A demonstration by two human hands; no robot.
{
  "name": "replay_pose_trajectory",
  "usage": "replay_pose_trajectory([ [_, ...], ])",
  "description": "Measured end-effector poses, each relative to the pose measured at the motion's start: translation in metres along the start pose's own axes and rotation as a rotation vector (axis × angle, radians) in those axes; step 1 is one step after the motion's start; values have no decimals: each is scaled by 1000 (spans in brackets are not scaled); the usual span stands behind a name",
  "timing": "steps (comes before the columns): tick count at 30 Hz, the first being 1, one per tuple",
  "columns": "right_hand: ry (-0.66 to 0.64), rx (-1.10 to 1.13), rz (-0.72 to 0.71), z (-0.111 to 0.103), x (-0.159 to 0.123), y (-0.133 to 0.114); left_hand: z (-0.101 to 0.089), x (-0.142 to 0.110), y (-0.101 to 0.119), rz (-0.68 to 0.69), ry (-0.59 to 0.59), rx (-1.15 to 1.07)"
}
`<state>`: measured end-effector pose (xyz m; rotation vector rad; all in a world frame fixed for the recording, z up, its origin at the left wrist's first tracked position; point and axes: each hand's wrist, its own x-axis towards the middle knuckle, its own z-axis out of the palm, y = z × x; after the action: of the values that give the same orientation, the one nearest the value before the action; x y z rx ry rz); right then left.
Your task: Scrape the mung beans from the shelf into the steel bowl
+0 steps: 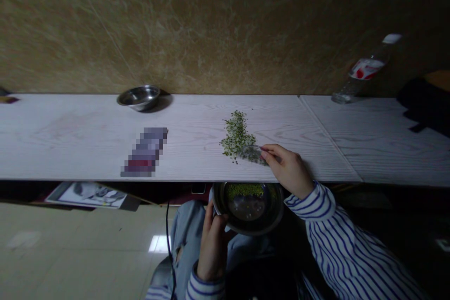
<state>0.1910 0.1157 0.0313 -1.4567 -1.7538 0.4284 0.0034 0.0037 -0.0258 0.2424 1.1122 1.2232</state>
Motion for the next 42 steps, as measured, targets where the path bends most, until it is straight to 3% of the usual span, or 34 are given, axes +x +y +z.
replay_pose_trajectory([
  [20, -30, 91, 32, 3, 4, 8, -1, 2, 0, 22, 0, -6],
  [27, -62, 55, 19, 1, 1, 0, -1, -1, 2, 3, 10, 5],
  [42, -12, 62, 66, -4, -12, 9, -1, -2, 1, 13, -23, -3],
])
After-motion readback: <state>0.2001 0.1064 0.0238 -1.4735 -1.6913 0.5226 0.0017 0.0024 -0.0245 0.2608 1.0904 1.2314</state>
